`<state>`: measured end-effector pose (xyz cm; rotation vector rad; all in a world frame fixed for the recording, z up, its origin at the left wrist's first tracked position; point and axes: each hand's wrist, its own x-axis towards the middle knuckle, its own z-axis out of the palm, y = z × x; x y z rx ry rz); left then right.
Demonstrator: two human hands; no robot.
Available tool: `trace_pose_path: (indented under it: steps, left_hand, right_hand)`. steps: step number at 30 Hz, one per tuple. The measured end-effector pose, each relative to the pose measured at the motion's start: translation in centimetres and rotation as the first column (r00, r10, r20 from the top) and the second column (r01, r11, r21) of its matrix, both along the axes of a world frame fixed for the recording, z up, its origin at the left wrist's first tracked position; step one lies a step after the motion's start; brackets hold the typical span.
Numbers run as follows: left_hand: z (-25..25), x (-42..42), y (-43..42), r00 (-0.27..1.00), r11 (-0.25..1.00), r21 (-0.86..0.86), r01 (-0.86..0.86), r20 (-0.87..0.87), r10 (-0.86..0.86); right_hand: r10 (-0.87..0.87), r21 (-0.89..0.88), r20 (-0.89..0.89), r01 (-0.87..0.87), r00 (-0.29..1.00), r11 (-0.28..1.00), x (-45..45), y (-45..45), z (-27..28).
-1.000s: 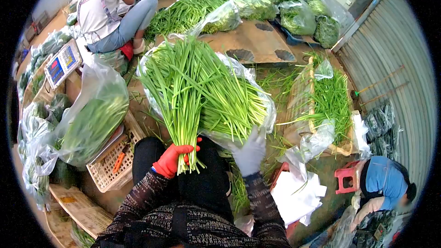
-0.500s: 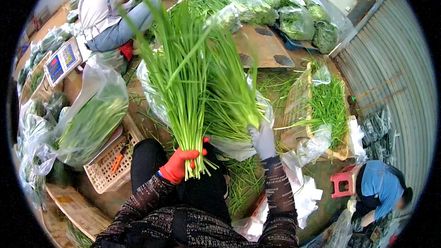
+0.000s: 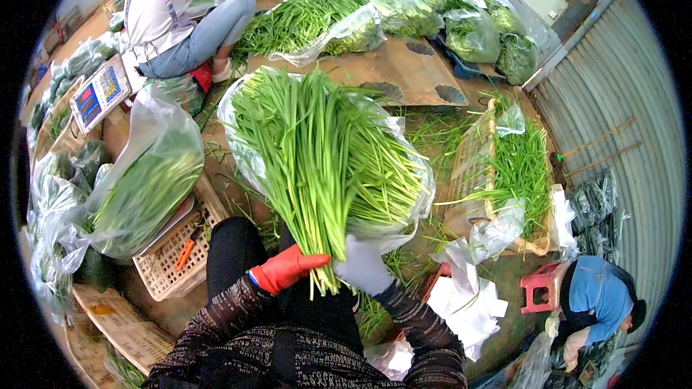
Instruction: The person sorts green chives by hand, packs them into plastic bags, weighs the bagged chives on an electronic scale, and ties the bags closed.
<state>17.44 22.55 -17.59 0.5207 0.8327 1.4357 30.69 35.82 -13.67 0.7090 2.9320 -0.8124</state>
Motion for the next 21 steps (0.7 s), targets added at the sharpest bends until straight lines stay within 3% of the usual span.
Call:
trace_pose_path:
  steps: [1, 4, 5, 6, 8, 12, 14, 16, 17, 18, 20, 21]
  left_hand:
    - [0.2, -0.1, -0.2, 0.998, 0.999, 0.032, 0.015, -0.055, -0.013]
    - [0.8, -0.6, -1.2, 0.993, 0.999, 0.036, 0.021, -0.121, -0.017]
    - [0.8, -0.7, -1.6, 0.988, 0.999, 0.034, 0.036, -0.148, -0.03]
    - [1.0, 0.0, -1.9, 0.997, 0.999, 0.033, -0.002, 0.082, -0.001]
    - [0.4, 1.4, -1.5, 0.923, 0.997, 0.019, -0.074, 0.381, 0.061]
    - [0.9, 1.7, -1.5, 0.876, 0.985, -0.116, -0.129, 0.452, 0.168]
    - [1.5, 1.5, -1.6, 0.857, 0.974, -0.168, -0.155, 0.467, 0.217]
    - [1.5, 0.8, -1.8, 0.918, 0.954, -0.202, -0.221, 0.286, 0.274]
    - [1.1, 0.2, -2.0, 0.938, 0.95, -0.269, -0.159, 0.258, 0.231]
    - [1.2, -0.1, -2.2, 0.933, 0.947, -0.266, -0.18, 0.257, 0.25]
    - [1.6, -0.5, -2.5, 0.945, 0.902, -0.351, -0.253, 0.11, 0.308]
    - [1.0, -0.6, -2.7, 0.963, 0.916, -0.31, -0.254, 0.008, 0.27]
  right_hand:
    - [-0.013, -0.052, 0.217, 0.025, 0.976, 0.998, -0.7, -0.9, 2.2]
    - [0.107, 0.026, 0.359, -0.124, 0.927, 0.992, -1.1, -2.7, 5.1]
    - [0.244, 0.127, 0.284, -0.289, 0.927, 0.949, -0.3, -2.5, 4.0]
    - [0.243, 0.129, 0.281, -0.287, 0.928, 0.949, -0.3, -2.9, 4.3]
    - [0.33, 0.289, 0.274, -0.405, 0.903, 0.868, -0.8, -3.9, 5.0]
    - [0.306, 0.362, 0.302, -0.406, 0.903, 0.839, -2.1, -5.0, 5.0]
    - [0.326, 0.327, 0.334, -0.433, 0.885, 0.84, -2.2, -4.9, 5.2]
    - [0.483, 0.042, 0.353, -0.529, 0.802, 0.847, -2.3, -3.5, 5.2]
    - [0.492, -0.032, 0.211, -0.497, 0.845, 0.867, -1.9, -2.3, 4.2]
    - [0.396, -0.234, 0.372, -0.328, 0.84, 0.915, -2.9, -1.8, 6.7]
    - [0.11, -0.125, 0.126, -0.094, 0.986, 0.988, -1.8, -0.4, 7.5]
    - [-0.027, -0.226, 0.145, 0.06, 0.989, 0.972, -1.7, -0.1, 7.8]
